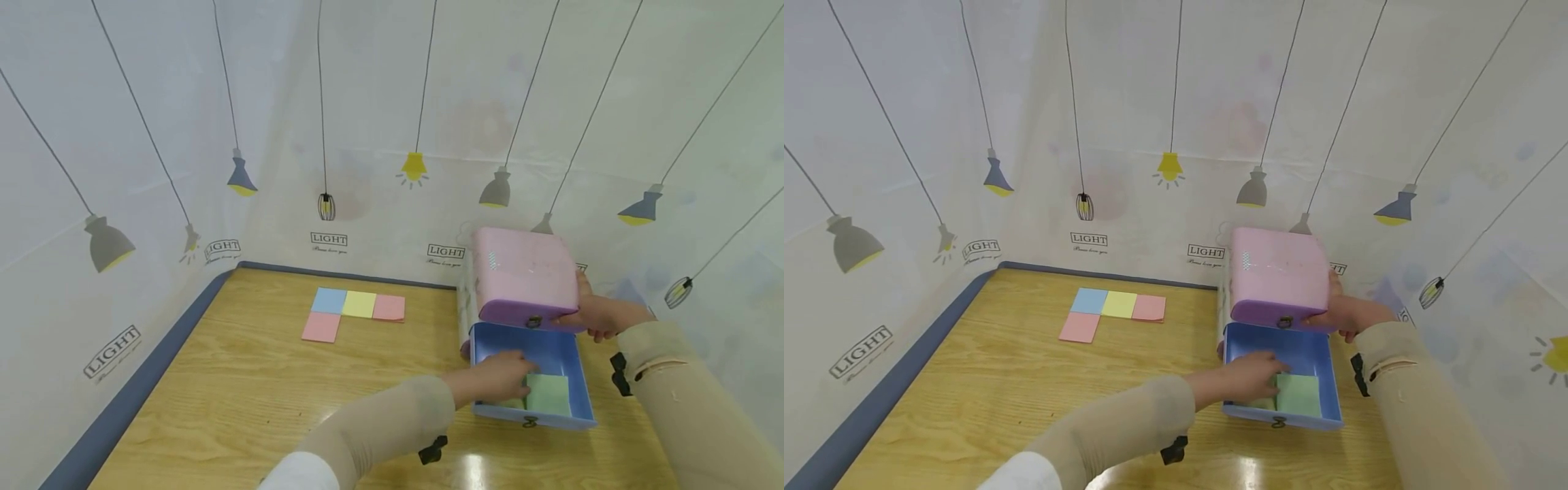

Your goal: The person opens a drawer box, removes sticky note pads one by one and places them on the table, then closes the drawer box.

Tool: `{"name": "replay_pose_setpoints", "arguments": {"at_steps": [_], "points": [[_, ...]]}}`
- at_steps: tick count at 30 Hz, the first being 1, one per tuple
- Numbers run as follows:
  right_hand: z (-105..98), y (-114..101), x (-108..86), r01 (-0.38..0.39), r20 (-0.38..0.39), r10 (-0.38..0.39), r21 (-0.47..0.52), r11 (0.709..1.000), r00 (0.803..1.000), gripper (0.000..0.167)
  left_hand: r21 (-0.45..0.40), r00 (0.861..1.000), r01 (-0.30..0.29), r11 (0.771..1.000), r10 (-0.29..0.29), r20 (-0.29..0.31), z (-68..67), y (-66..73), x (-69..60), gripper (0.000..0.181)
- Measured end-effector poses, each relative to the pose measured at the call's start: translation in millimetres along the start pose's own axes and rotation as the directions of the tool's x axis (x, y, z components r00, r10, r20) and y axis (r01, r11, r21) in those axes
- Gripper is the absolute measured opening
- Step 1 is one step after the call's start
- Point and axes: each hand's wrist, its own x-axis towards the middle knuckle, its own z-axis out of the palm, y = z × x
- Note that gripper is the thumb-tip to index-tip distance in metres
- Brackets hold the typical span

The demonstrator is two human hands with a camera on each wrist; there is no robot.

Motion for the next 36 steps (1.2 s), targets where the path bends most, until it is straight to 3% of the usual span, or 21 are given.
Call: {"name": "replay_pose_setpoints", "arguments": {"at_steps": [7,15,22,28,36], "points": [[-1,-1,-1.3,0.009,0.002,-0.009,-0.007,1.0,1.0,0.118,0.075,0.996,-0.074,0.994,0.077,-0.045,-7.4,10.3,0.0,0.039],[3,-1,-0.6,0.026,0.021,-0.026,-0.01,1.0,0.999,0.117,0.069,0.997,-0.069,0.995,0.071,-0.038,-6.0,16.0,-5.9,0.035],[3,0,1.8,0.033,0.019,-0.033,0.01,0.999,0.999,0.119,0.059,0.995,-0.098,0.993,0.099,-0.019,-0.9,19.0,-8.6,0.026],[3,-2,1.4,0.034,0.015,-0.034,-0.003,0.999,0.999,0.118,0.038,0.994,-0.091,0.995,0.093,-0.061,-1.7,21.4,-16.8,0.025],[5,2,6.7,0.007,0.003,-0.007,0.035,0.999,1.0,0.122,-0.017,0.988,-0.058,0.998,0.055,-0.146,-12.5,16.5,-29.9,0.027]]}}
